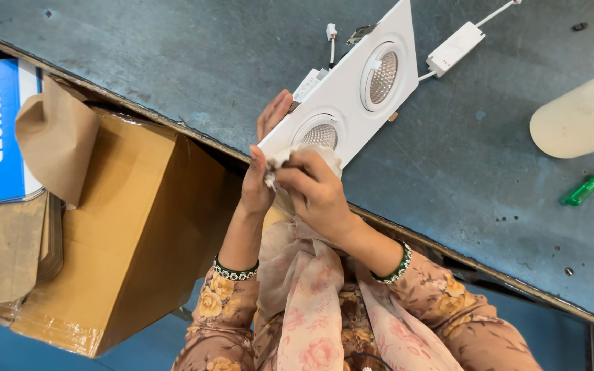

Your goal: The person removes a dual-lamp recessed light fixture from a plastic bag, wipes the fixture housing and lenses with a cloth and liquid from a bottle, and then places the fixture back into the plastic bag.

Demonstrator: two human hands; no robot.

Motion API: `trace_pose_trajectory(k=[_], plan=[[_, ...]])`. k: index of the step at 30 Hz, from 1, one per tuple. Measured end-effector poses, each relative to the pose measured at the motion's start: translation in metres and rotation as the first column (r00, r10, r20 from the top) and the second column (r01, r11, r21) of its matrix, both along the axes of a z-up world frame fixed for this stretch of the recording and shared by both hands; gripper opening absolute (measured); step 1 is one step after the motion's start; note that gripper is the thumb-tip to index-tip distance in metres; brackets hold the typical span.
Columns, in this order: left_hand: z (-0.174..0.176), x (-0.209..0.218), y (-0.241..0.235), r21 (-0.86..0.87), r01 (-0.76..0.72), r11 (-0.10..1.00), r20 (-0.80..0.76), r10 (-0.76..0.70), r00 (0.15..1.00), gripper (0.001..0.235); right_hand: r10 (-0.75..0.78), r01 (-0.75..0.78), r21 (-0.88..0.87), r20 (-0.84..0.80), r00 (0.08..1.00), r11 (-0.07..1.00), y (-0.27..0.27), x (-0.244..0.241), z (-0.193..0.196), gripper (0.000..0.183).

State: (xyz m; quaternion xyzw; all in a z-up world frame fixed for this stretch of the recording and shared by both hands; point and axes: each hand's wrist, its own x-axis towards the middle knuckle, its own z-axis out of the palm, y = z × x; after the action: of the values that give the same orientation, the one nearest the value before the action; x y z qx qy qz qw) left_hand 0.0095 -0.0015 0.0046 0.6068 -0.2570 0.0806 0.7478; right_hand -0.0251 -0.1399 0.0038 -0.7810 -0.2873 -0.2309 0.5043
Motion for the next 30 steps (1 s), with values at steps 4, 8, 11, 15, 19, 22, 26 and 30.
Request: trace_pose_trajectory(k=[4, 8, 11, 15, 19, 22, 26, 30], plan=[[0.004, -0.001, -0.002, 0.129, -0.122, 0.984, -0.006, 0.124, 0.992, 0.071, 0.064, -0.066, -0.136, -0.014, 0.998, 0.989, -0.029, -0.016, -0.026, 0.020], [0.003, -0.002, -0.010, 0.080, -0.202, 0.976, -0.016, 0.204, 0.979, 0.060, 0.007, -0.049, -0.203, -0.199, 0.980, 0.978, -0.067, -0.027, -0.039, 0.018], [0.001, -0.002, -0.012, 0.053, -0.210, 0.976, -0.023, 0.212, 0.977, 0.058, -0.111, 0.074, -0.204, -0.177, 0.978, 0.976, -0.100, -0.017, -0.033, 0.018], [0.002, -0.002, -0.014, 0.045, -0.241, 0.969, -0.008, 0.242, 0.970, 0.056, -0.332, 0.312, -0.121, -0.232, 0.914, 0.942, -0.121, -0.003, -0.018, 0.019], [0.001, -0.002, -0.019, 0.014, -0.280, 0.960, -0.006, 0.280, 0.960, 0.054, -0.199, 0.180, -0.200, -0.081, 0.977, 0.963, -0.075, -0.013, -0.034, 0.020], [0.001, -0.002, -0.015, 0.039, -0.288, 0.957, 0.011, 0.288, 0.958, 0.053, -0.154, 0.143, -0.233, -0.030, 0.988, 0.962, -0.071, -0.007, -0.042, 0.020], [0.002, -0.002, -0.015, 0.042, -0.303, 0.952, 0.019, 0.302, 0.953, 0.051, -0.320, 0.278, -0.223, -0.183, 0.929, 0.934, -0.094, 0.015, -0.034, 0.019], [0.003, -0.003, -0.018, 0.014, -0.314, 0.949, -0.006, 0.314, 0.949, 0.050, -0.124, 0.106, -0.246, -0.056, 0.991, 0.963, -0.072, -0.008, -0.033, 0.023]])
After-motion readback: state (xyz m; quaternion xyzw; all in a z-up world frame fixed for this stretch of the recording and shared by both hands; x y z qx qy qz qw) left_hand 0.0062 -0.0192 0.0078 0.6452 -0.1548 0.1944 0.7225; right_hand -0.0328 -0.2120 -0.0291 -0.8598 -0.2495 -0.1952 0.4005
